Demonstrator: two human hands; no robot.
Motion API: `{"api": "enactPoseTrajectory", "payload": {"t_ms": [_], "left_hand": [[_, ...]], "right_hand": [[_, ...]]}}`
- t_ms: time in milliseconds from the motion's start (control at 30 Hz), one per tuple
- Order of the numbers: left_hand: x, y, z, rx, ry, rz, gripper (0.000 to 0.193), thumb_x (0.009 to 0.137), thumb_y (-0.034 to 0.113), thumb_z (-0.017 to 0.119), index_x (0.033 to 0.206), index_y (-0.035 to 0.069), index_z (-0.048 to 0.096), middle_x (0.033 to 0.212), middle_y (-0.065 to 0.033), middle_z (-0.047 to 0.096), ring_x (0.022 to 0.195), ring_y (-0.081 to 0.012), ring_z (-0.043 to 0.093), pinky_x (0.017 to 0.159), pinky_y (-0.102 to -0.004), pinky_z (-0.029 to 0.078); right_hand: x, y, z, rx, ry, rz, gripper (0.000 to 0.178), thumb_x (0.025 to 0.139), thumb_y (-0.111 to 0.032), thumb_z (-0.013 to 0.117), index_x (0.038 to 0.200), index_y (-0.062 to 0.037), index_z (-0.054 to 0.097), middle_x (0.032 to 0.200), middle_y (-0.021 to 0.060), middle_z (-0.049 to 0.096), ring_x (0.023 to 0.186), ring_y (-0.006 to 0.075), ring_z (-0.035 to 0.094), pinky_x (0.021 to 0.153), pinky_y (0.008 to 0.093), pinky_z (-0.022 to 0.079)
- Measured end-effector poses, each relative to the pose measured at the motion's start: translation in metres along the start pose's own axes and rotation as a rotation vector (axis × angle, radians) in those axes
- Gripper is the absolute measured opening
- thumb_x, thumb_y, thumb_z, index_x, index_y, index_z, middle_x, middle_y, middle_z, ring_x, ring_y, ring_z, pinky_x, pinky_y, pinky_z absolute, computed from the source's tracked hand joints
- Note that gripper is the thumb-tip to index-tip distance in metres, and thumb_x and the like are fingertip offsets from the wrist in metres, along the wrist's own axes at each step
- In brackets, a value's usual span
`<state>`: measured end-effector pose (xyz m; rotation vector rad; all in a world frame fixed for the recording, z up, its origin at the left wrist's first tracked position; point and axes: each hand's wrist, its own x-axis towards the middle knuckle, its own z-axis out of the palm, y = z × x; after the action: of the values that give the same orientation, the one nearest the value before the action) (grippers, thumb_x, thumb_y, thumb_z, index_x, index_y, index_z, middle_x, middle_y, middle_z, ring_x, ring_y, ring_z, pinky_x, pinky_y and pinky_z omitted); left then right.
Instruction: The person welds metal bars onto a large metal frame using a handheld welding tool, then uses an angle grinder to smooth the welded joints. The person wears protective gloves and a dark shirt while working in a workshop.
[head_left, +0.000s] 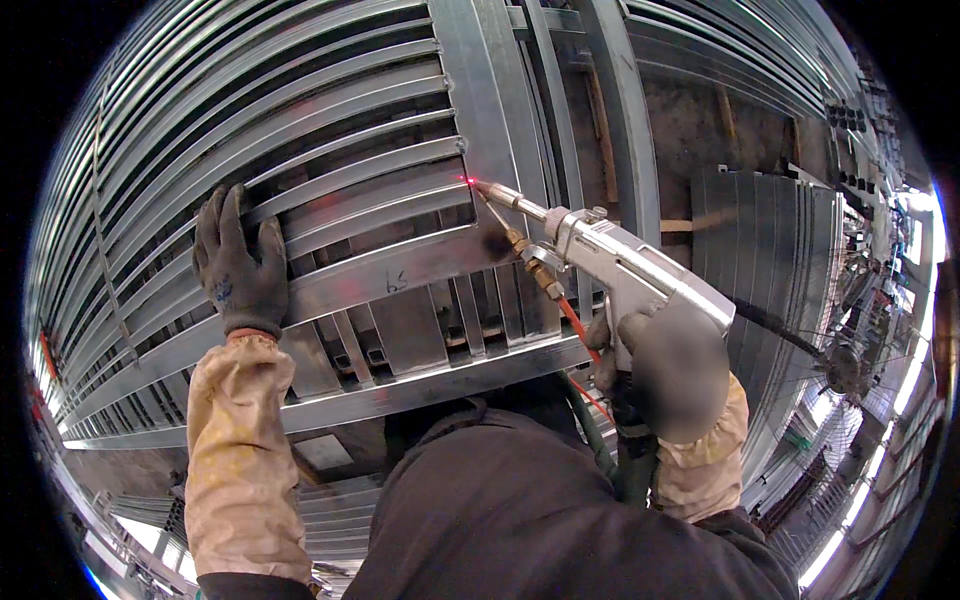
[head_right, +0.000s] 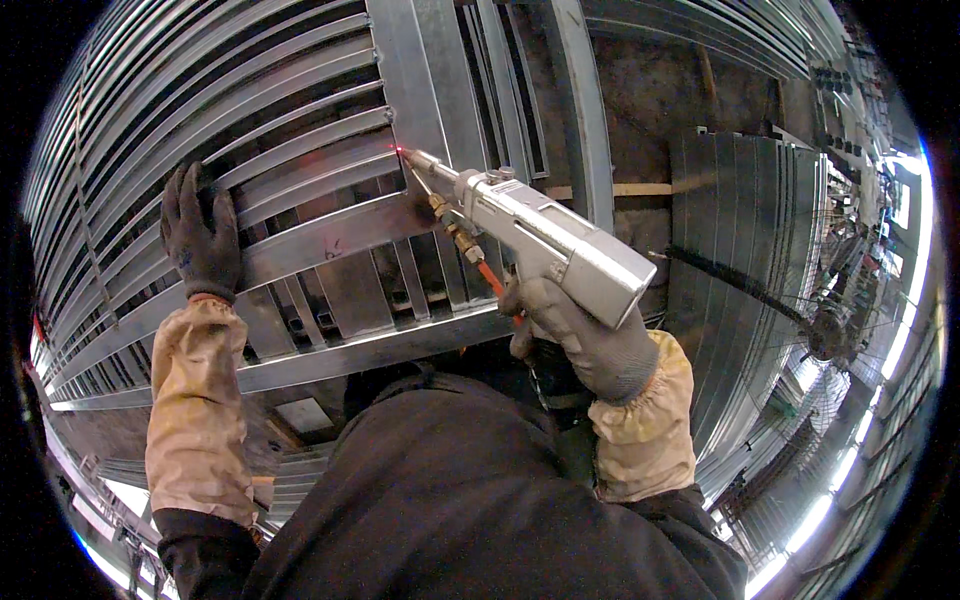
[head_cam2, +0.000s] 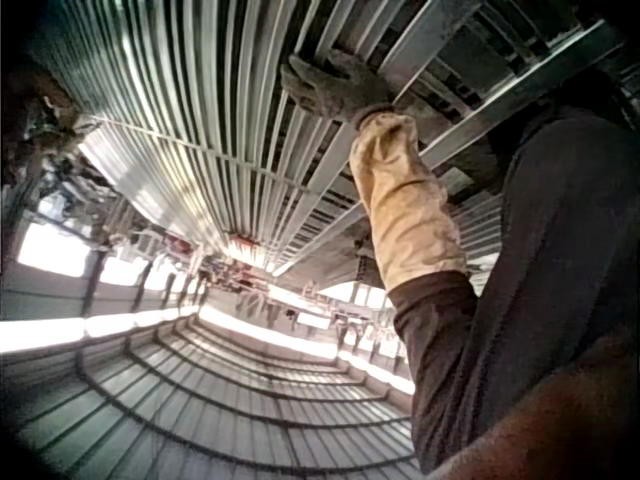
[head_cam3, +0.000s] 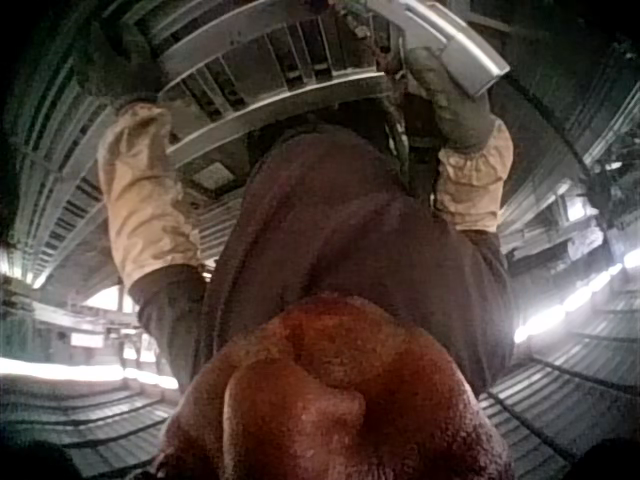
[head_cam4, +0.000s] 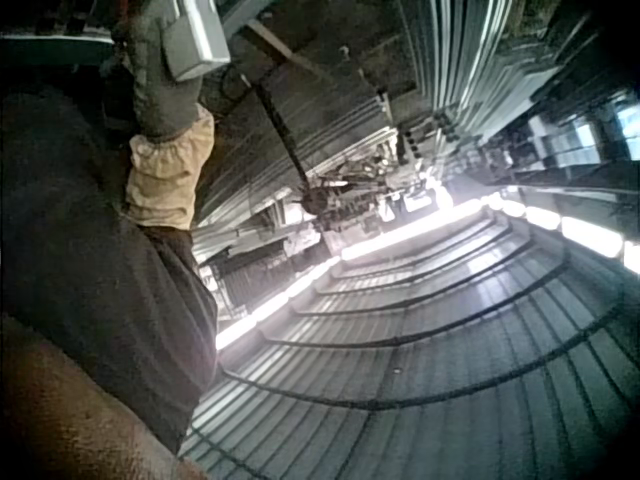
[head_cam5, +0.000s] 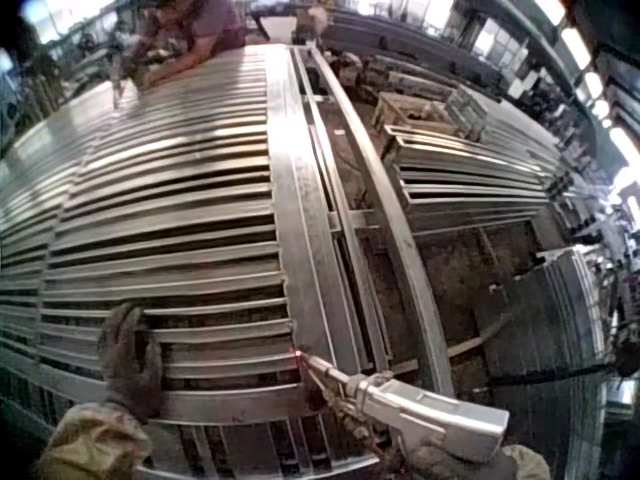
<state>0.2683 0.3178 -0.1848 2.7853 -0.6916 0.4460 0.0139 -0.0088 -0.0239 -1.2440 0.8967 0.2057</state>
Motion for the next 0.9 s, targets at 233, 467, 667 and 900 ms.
{"api": "enactPoseTrajectory", "payload": {"t_ms": [233,467,667,900], "left_hand": [[0.000,0.000,-0.001,-0.002,0.002,0.008,0.049,0.096,0.029,0.065,0.142,0.012,0.058,0.146,-0.0153,0.056,0.137,-0.0364,0.050,0.115,-0.0494,0.037],[-0.001,-0.002,0.001,0.010,-0.022,-0.021,0.050,0.096,0.031,0.065,0.142,0.014,0.058,0.148,-0.0141,0.055,0.139,-0.0358,0.049,0.116,-0.0495,0.035],[-0.002,-0.002,0.003,0.018,-0.026,-0.032,0.051,0.095,0.032,0.065,0.143,0.015,0.057,0.148,-0.0136,0.054,0.139,-0.0362,0.048,0.116,-0.0498,0.035],[-0.003,-0.004,0.003,-0.048,0.020,-0.018,0.047,0.094,0.026,0.066,0.139,0.013,0.061,0.145,-0.0145,0.058,0.136,-0.0371,0.052,0.114,-0.0489,0.039]], "right_hand": [[0.001,-0.001,0.003,0.007,-0.005,0.020,0.051,0.099,-0.022,0.070,0.139,0.0029,0.052,0.098,0.0132,0.069,0.071,0.0167,0.068,0.061,0.0295,0.056],[0.006,-0.005,0.005,-0.004,-0.013,0.017,0.050,0.099,-0.022,0.070,0.139,0.0027,0.052,0.095,0.0129,0.069,0.069,0.0164,0.068,0.060,0.0288,0.056],[0.005,-0.009,0.005,0.004,-0.019,0.053,0.050,0.099,-0.024,0.070,0.138,0.0024,0.052,0.094,0.0112,0.069,0.070,0.0154,0.068,0.061,0.0289,0.056],[-0.003,-0.007,0.005,0.001,0.006,0.028,0.056,0.099,-0.024,0.071,0.143,0.0008,0.049,0.098,0.0093,0.069,0.074,0.0142,0.067,0.064,0.0289,0.055]]}}
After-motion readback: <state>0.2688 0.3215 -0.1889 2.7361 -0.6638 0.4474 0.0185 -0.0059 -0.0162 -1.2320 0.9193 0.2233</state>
